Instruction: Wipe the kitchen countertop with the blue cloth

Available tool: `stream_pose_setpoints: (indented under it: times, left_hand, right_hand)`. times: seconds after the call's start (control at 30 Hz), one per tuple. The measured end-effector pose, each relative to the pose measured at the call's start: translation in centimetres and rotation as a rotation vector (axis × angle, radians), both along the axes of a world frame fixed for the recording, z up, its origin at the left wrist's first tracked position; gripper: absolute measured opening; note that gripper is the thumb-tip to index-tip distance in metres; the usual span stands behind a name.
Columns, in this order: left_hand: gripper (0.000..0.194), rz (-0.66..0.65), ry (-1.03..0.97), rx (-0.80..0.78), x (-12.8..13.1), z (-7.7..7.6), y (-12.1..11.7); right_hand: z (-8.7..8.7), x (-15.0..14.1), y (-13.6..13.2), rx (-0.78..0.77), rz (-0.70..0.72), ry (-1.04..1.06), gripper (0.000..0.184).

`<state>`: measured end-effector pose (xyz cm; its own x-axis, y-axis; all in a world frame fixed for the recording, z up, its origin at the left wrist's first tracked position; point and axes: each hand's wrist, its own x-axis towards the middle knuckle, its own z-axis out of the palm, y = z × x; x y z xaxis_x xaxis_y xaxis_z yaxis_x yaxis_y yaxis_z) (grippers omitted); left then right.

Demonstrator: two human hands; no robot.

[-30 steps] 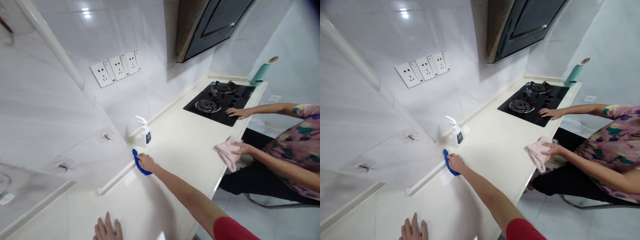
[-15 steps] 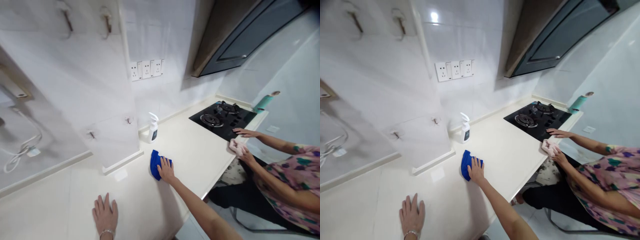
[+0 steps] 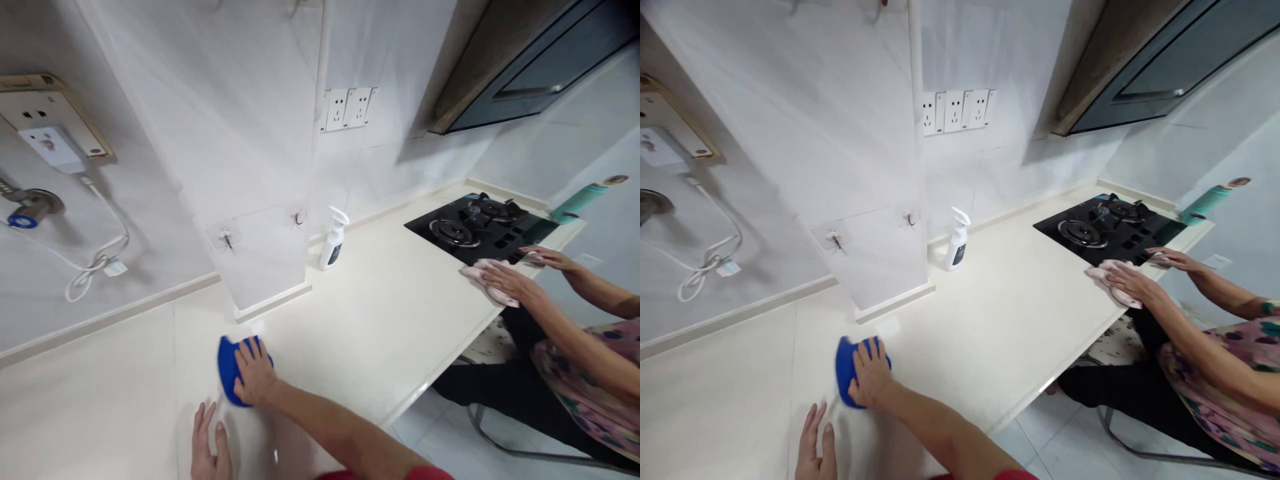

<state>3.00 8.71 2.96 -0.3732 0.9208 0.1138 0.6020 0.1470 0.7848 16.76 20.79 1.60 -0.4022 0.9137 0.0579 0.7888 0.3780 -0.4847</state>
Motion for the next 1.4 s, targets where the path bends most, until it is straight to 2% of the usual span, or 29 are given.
stream_pose_setpoints:
  times: [0.07,0.13,0.23,0.33,0.47,0.57,0.63,0.7,0.77,0.87,0.93,1.0,1.1,1.17,1.23,1.3,1.4]
  left_hand:
    - [0.058,-0.025,-0.011,-0.039,-0.8,0.7,0.1]
    - [0.059,-0.058,-0.025,-0.060,-1.0,0.9,0.4]
    - [0.060,-0.119,-0.035,-0.024,-0.3,0.1,0.6]
    - [0.062,-0.189,-0.105,-0.043,1.3,-1.2,0.3]
    - [0.059,-0.324,-0.303,-0.144,3.4,-2.5,-0.5]
    - [0.062,-0.338,-0.698,-0.266,4.4,-2.6,-0.6]
    - [0.070,-0.279,-0.999,-0.375,4.6,-2.6,-0.4]
    - [0.080,-0.204,-1.174,-0.464,4.6,-2.4,-0.1]
    - [0.086,-0.148,-1.229,-0.518,4.5,-2.3,0.3]
    - [0.083,-0.133,-1.259,-0.537,4.5,-2.1,0.7]
    - [0.074,-0.114,-1.251,-0.550,4.5,-1.8,0.8]
    - [0.070,-0.096,-1.228,-0.555,4.3,-1.4,0.7]
    - [0.073,-0.143,-1.225,-0.536,4.1,-0.6,0.1]
    - [0.079,-0.191,-1.240,-0.546,4.0,0.0,-0.4]
    - [0.078,-0.240,-1.250,-0.540,3.9,0.5,-0.7]
    - [0.071,-0.296,-1.206,-0.456,3.6,1.1,-0.6]
    - [0.056,-0.363,-0.861,-0.245,2.0,2.5,0.2]
  right_hand:
    - [-0.5,-1.3,-1.9,0.052,0.112,0.073,0.072]
    - [-1.0,-1.0,-3.1,0.094,0.148,0.136,0.065]
    - [-2.0,1.7,-3.9,0.127,0.066,0.183,0.056]
    - [-2.8,6.7,-4.1,0.134,-0.169,0.142,0.051]
    - [-3.4,16.1,-5.0,0.118,-0.547,-0.028,0.048]
    - [-3.2,22.5,-6.0,0.113,-0.792,-0.161,0.048]
    - [-3.1,24.5,-6.7,0.106,-0.928,-0.212,0.048]
    - [-3.2,23.6,-7.5,0.097,-1.019,-0.194,0.048]
    - [-3.6,20.3,-8.3,0.096,-1.004,-0.098,0.047]
    - [-4.1,13.6,-9.1,0.078,-0.764,0.158,0.050]
    - [-3.6,10.2,-9.4,-0.046,-0.675,0.347,0.058]
    - [-2.2,8.4,-9.5,-0.292,-0.643,0.612,0.060]
    - [1.3,7.9,-9.6,-0.705,-0.564,1.062,0.048]
    - [3.8,7.6,-9.7,-0.815,-0.489,1.223,0.045]
    - [6.0,7.0,-9.9,-0.784,-0.426,1.251,0.044]
    - [7.5,6.2,-10.0,-0.657,-0.372,1.170,0.039]
    - [8.4,5.6,-9.7,-0.332,-0.348,0.936,0.030]
